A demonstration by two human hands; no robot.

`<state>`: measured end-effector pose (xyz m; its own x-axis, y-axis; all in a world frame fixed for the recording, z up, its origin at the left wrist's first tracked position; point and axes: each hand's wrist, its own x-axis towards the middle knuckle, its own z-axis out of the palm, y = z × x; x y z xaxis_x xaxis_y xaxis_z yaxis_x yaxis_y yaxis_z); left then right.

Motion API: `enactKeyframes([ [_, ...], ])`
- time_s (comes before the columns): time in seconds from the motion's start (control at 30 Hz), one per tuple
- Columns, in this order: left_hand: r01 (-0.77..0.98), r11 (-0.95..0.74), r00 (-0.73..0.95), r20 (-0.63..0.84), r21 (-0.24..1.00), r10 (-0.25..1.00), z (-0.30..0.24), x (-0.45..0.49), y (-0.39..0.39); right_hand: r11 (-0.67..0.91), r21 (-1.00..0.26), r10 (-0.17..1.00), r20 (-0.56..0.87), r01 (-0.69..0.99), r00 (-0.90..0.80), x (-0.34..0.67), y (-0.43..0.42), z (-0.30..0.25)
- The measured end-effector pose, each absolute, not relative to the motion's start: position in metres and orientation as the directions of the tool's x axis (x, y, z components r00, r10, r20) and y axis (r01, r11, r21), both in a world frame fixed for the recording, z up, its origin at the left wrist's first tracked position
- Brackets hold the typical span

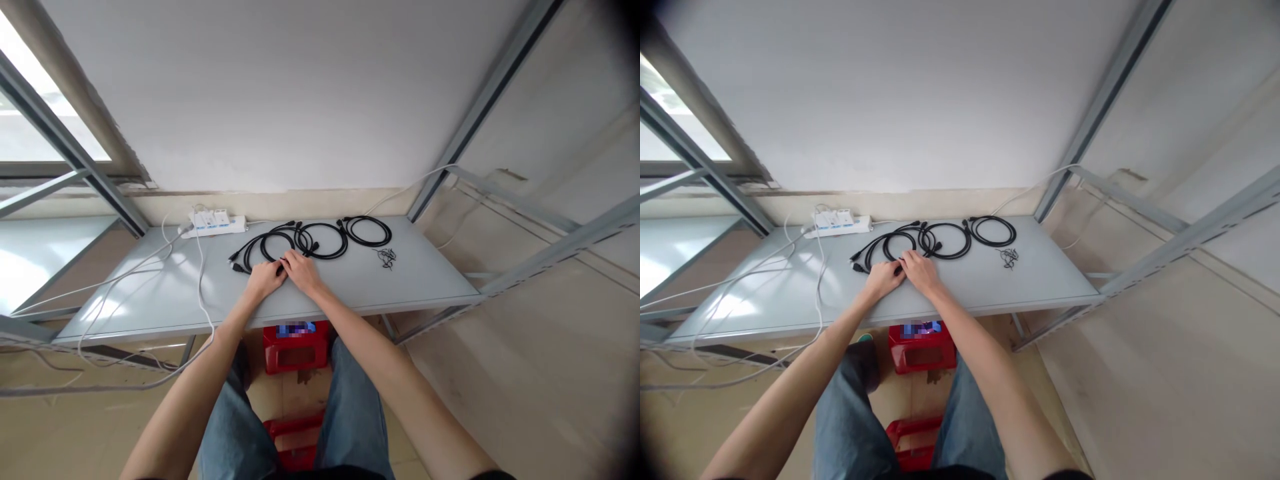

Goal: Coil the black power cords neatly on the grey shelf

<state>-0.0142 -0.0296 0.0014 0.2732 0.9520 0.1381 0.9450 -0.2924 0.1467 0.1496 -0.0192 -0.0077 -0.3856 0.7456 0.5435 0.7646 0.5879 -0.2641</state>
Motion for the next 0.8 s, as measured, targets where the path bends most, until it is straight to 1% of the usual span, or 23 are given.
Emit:
enactKeyframes([
  [0.17, 0.949, -0.281, 0.261, 0.140, 0.144, 0.955, -0.0007, -0.0142, -0.0285, 0.594, -0.243, 0.725, 0.573, 0.767, -0.381, 0.1490, -0.0177, -0.0096],
  [0.4, 0.944, -0.263, 0.237, 0.147, 0.199, 0.960, 0.0021, -0.0143, -0.0291, 0.579, -0.239, 0.732, 0.573, 0.779, -0.368, 0.1489, -0.0174, -0.0102],
  [0.57, 0.935, -0.279, 0.250, 0.148, 0.220, 0.957, 0.0044, -0.0154, -0.0312, 0.564, -0.301, 0.771, 0.526, 0.769, -0.359, 0.1497, -0.0163, -0.0104],
  [0.7, 0.925, -0.298, 0.265, 0.160, 0.236, 0.951, 0.0039, -0.0161, -0.0313, 0.538, -0.374, 0.793, 0.529, 0.755, -0.303, 0.1508, -0.0149, -0.0118],
  [0.8, 0.925, -0.296, 0.263, 0.161, 0.236, 0.951, 0.0035, -0.0156, -0.0318, 0.567, -0.415, 0.782, 0.542, 0.712, -0.308, 0.1532, -0.0151, -0.0132],
])
